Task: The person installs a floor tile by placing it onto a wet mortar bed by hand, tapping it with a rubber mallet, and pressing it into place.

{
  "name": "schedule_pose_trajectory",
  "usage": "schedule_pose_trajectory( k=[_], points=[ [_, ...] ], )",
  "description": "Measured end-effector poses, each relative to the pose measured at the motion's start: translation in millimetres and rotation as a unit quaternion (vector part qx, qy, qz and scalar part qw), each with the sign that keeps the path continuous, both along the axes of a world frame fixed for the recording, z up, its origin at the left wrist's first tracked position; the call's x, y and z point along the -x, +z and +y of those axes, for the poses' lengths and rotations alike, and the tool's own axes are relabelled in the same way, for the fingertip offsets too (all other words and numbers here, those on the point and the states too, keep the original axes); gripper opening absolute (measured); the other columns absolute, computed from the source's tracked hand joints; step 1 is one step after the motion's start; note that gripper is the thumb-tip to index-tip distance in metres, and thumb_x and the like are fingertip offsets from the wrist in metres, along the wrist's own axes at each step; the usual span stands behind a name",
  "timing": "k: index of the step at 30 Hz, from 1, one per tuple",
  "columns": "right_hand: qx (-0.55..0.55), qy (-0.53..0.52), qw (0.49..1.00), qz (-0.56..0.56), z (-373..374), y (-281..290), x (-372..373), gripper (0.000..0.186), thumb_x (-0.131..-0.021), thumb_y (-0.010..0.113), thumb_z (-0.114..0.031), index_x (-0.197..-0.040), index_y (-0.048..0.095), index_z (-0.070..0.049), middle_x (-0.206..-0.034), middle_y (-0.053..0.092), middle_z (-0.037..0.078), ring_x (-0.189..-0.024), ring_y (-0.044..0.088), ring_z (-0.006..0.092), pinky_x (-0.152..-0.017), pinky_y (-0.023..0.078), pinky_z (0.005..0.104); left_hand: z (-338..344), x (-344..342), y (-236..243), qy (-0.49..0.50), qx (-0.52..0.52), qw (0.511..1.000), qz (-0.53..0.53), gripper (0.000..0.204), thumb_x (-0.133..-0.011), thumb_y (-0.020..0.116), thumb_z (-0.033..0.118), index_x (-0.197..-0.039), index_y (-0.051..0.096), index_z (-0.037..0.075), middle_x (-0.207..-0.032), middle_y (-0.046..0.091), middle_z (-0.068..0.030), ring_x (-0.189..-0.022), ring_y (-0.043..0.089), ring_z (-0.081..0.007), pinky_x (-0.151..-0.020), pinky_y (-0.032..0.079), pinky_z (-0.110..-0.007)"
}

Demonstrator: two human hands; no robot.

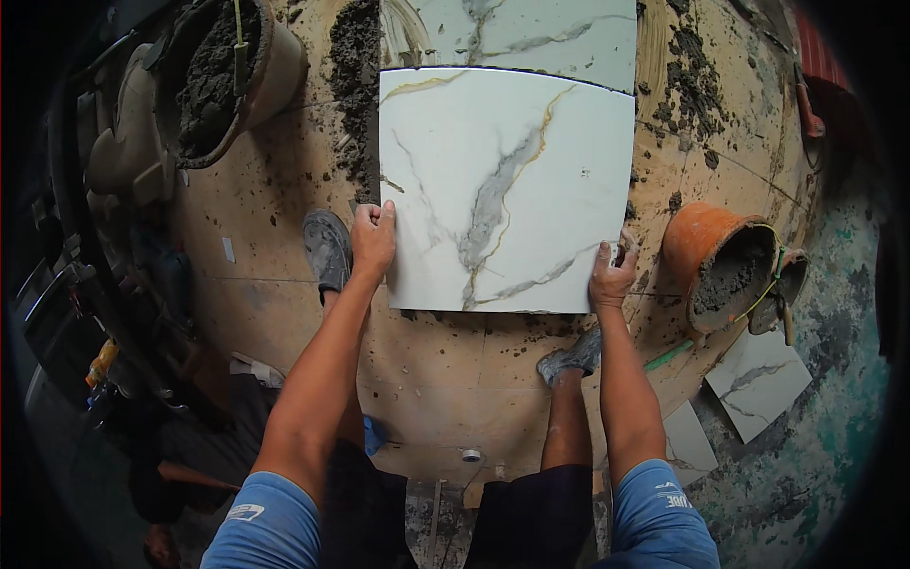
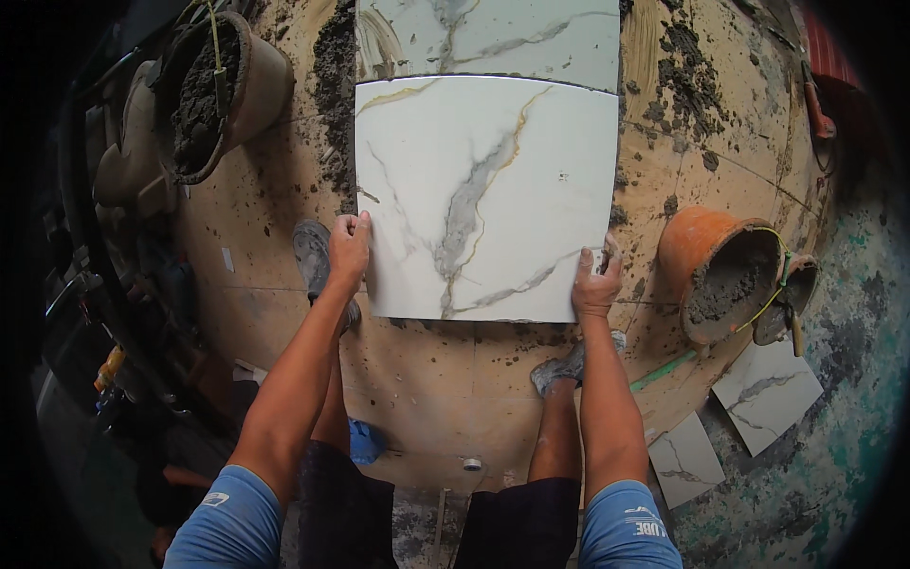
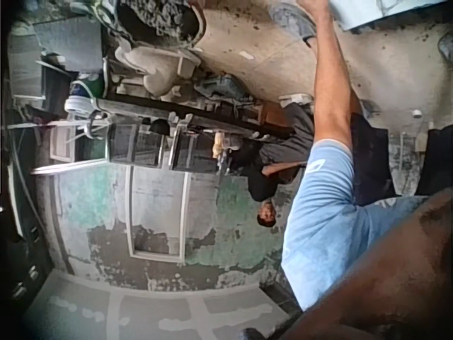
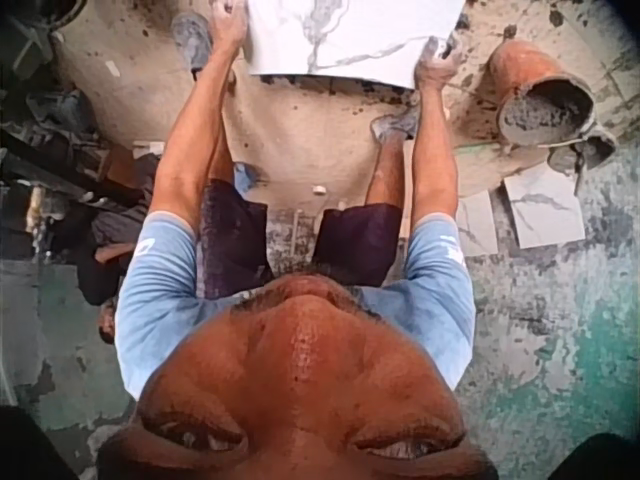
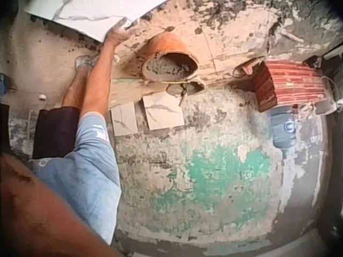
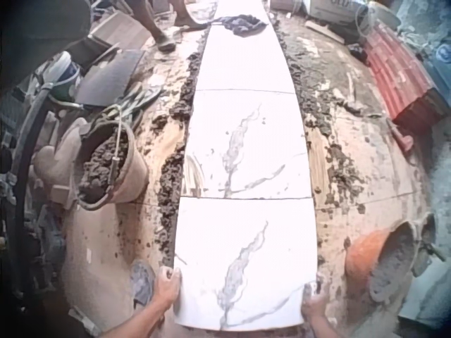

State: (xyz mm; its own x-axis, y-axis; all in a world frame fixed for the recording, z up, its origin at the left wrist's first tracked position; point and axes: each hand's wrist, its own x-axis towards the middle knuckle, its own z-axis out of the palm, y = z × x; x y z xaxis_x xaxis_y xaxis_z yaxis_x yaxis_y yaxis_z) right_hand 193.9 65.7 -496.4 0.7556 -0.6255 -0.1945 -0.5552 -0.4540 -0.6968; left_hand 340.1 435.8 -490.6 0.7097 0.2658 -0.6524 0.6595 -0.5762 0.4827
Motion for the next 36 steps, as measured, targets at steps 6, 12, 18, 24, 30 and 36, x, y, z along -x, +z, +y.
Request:
schedule_pose_trajectory(
  k=[6, 12, 18, 24, 30, 36],
  points=[
    [0.011, -0.006, 1.000, 0.024, 0, 1, 8, 0.057, -0.090, 0.068, -0.036, -0.126, 0.053, 0.006, -0.121, 0.060, 0.023, -0.111, 0.060, 0.0350, -0.096, 0.047, 0.0405, 1, 5, 2, 0.002, -0.002, 1.000, -0.013, 0.039, -0.093, 0.062, 0.039, -0.092, 0.056, 0.001, -0.075, 0.057, -0.0056, -0.068, 0.052, -0.0160, -0.066, 0.046, -0.032],
    [-0.016, -0.018, 0.999, -0.029, -1, 10, 5, 0.055, -0.091, 0.068, -0.035, -0.126, 0.054, 0.005, -0.120, 0.060, 0.022, -0.109, 0.061, 0.0325, -0.095, 0.047, 0.0389, 5, 14, 6, 0.011, 0.002, 1.000, -0.010, 0.038, -0.093, 0.063, 0.039, -0.091, 0.056, 0.002, -0.075, 0.056, -0.0050, -0.068, 0.051, -0.0153, -0.065, 0.046, -0.032],
    [0.000, -0.002, 1.000, 0.019, -6, 1, -2, 0.054, -0.091, 0.068, -0.032, -0.126, 0.053, 0.006, -0.120, 0.060, 0.023, -0.110, 0.061, 0.0311, -0.096, 0.047, 0.0383, -7, -1, 6, 0.011, 0.001, 1.000, -0.004, 0.038, -0.093, 0.062, 0.039, -0.092, 0.056, 0.002, -0.076, 0.056, -0.0059, -0.069, 0.052, -0.0162, -0.066, 0.046, -0.032],
    [-0.005, -0.015, 1.000, -0.005, -8, -14, 1, 0.053, -0.091, 0.067, -0.030, -0.128, 0.052, 0.006, -0.121, 0.060, 0.023, -0.110, 0.061, 0.0314, -0.096, 0.047, 0.0387, -12, -1, 0, -0.014, -0.016, 1.000, -0.014, 0.039, -0.093, 0.062, 0.039, -0.093, 0.056, 0.000, -0.076, 0.058, -0.0077, -0.069, 0.054, -0.0179, -0.068, 0.047, -0.034],
    [0.014, 0.002, 1.000, -0.008, -6, -18, 1, 0.055, -0.091, 0.067, -0.032, -0.129, 0.052, 0.005, -0.123, 0.059, 0.023, -0.112, 0.060, 0.0337, -0.097, 0.047, 0.0398, -13, -2, -4, -0.021, -0.034, 0.999, -0.022, 0.041, -0.091, 0.064, 0.040, -0.095, 0.057, 0.000, -0.078, 0.061, -0.0104, -0.070, 0.058, -0.0209, -0.070, 0.049, -0.036],
    [0.064, 0.031, 0.997, 0.020, 3, -12, -2, 0.060, -0.090, 0.067, -0.039, -0.132, 0.051, 0.002, -0.124, 0.058, 0.023, -0.115, 0.058, 0.0352, -0.097, 0.047, 0.0411, -6, -4, -8, -0.045, -0.064, 0.997, -0.013, 0.044, -0.090, 0.065, 0.042, -0.096, 0.057, -0.001, -0.085, 0.062, -0.0149, -0.077, 0.061, -0.0275, -0.075, 0.049, -0.039]
  ],
)
